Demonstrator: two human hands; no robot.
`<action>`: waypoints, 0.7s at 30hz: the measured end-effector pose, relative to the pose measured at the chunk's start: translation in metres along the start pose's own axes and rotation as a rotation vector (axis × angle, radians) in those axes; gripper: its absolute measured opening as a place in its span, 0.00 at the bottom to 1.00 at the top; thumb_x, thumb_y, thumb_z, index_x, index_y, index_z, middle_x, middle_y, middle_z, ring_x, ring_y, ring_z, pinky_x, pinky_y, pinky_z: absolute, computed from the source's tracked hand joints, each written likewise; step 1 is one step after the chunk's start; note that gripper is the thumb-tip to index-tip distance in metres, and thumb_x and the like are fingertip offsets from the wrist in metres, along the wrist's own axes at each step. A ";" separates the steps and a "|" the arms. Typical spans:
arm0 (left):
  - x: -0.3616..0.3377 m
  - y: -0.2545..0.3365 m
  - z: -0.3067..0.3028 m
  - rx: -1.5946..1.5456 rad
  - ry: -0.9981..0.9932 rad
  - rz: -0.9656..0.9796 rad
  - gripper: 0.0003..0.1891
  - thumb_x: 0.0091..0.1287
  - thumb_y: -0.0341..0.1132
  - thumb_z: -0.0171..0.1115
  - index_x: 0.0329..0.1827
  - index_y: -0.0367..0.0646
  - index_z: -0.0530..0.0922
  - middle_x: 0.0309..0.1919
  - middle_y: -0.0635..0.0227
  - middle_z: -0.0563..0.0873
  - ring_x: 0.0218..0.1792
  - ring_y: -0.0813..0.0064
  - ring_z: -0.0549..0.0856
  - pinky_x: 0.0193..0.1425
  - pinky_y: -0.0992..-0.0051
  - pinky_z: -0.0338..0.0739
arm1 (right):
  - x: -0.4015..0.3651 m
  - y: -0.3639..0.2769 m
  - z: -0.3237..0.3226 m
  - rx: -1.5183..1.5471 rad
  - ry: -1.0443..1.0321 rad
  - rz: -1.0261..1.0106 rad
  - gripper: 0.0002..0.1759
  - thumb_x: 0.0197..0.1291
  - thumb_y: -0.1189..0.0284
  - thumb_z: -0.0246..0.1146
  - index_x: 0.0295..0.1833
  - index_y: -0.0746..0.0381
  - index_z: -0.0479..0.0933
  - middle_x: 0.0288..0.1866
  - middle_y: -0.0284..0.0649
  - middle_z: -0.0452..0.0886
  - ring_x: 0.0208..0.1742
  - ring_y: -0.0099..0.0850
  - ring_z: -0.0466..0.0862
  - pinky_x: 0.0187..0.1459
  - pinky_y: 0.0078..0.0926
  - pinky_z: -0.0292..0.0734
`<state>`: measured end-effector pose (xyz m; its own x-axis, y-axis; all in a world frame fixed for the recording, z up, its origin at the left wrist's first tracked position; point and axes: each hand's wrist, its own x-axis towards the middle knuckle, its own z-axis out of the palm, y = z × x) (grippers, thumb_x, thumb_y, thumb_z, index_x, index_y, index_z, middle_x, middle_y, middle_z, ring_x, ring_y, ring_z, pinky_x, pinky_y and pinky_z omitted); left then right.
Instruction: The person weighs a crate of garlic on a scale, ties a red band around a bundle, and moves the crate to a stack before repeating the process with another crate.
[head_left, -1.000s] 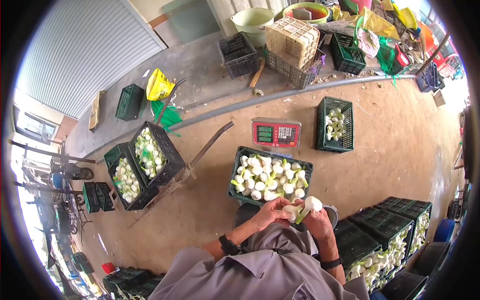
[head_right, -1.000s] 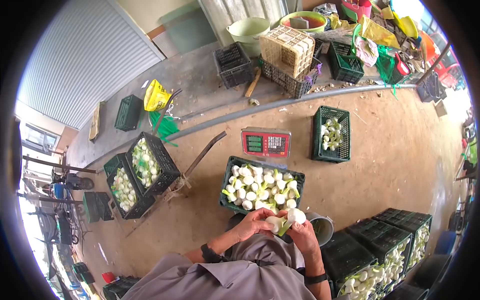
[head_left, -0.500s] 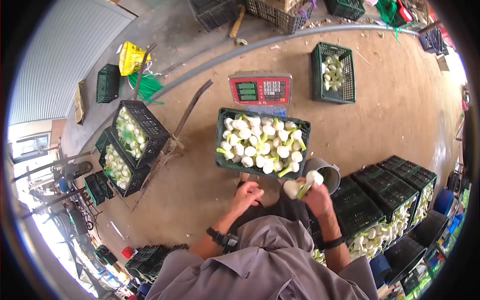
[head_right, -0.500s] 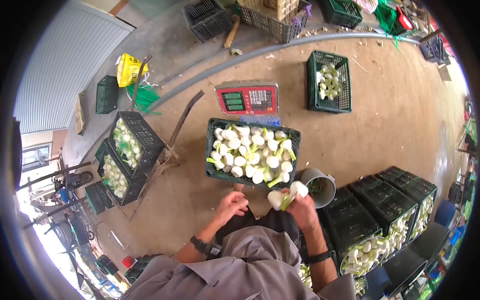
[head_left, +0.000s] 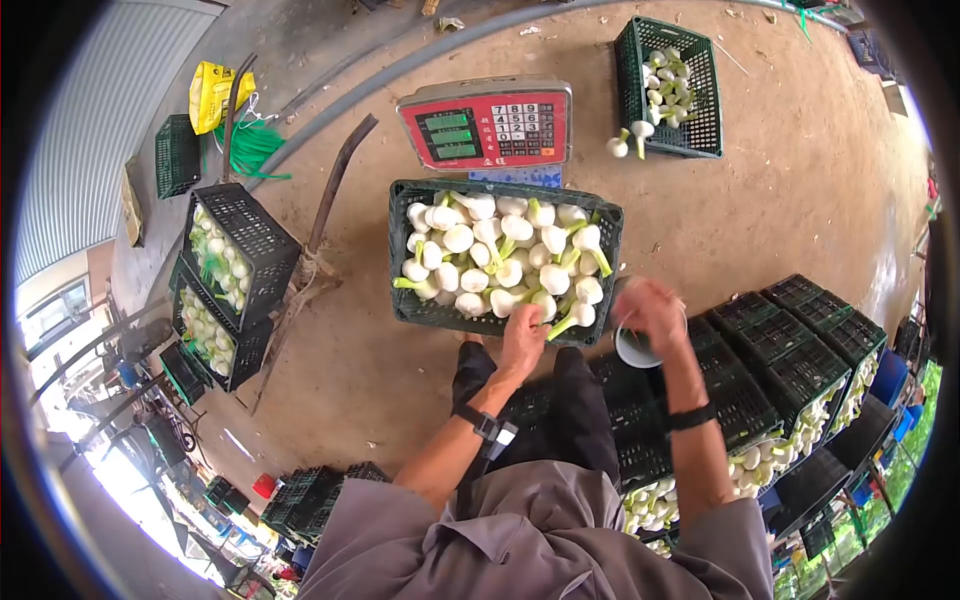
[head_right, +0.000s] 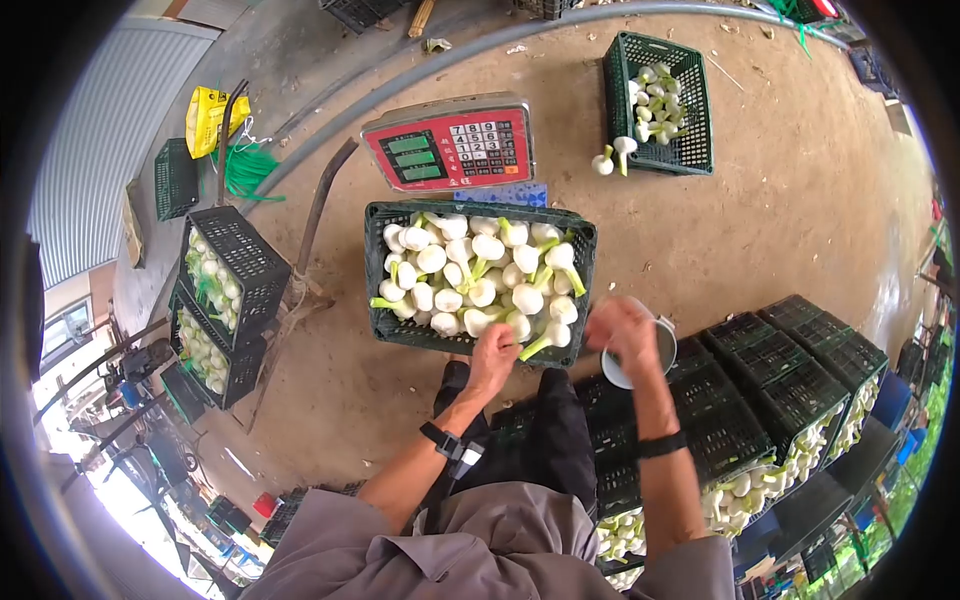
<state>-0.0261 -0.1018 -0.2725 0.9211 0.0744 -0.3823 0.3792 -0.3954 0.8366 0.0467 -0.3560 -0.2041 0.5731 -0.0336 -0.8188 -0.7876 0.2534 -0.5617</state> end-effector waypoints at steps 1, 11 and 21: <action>0.005 0.008 0.005 0.135 0.032 0.092 0.12 0.57 0.22 0.68 0.41 0.38 0.75 0.38 0.60 0.79 0.31 0.68 0.81 0.38 0.70 0.78 | -0.005 0.029 0.009 -0.080 0.004 0.048 0.17 0.64 0.61 0.67 0.47 0.64 0.79 0.34 0.39 0.84 0.29 0.30 0.86 0.28 0.30 0.83; 0.039 -0.023 -0.003 0.006 -0.027 -0.037 0.12 0.50 0.21 0.69 0.33 0.38 0.73 0.27 0.64 0.77 0.29 0.66 0.78 0.36 0.67 0.75 | 0.026 0.147 0.121 -0.171 0.284 0.241 0.12 0.59 0.68 0.62 0.33 0.69 0.78 0.16 0.43 0.79 0.13 0.30 0.78 0.13 0.30 0.70; 0.043 -0.032 0.014 0.196 0.078 0.044 0.09 0.53 0.22 0.68 0.33 0.39 0.75 0.27 0.60 0.79 0.31 0.59 0.80 0.37 0.64 0.75 | 0.026 0.146 0.114 -0.281 0.379 0.231 0.15 0.69 0.67 0.58 0.36 0.69 0.77 0.21 0.46 0.81 0.14 0.33 0.80 0.14 0.29 0.74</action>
<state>0.0006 -0.0991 -0.3212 0.9433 0.1205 -0.3094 0.3209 -0.5699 0.7564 -0.0270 -0.2096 -0.2938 0.2958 -0.3678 -0.8816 -0.9440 0.0286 -0.3286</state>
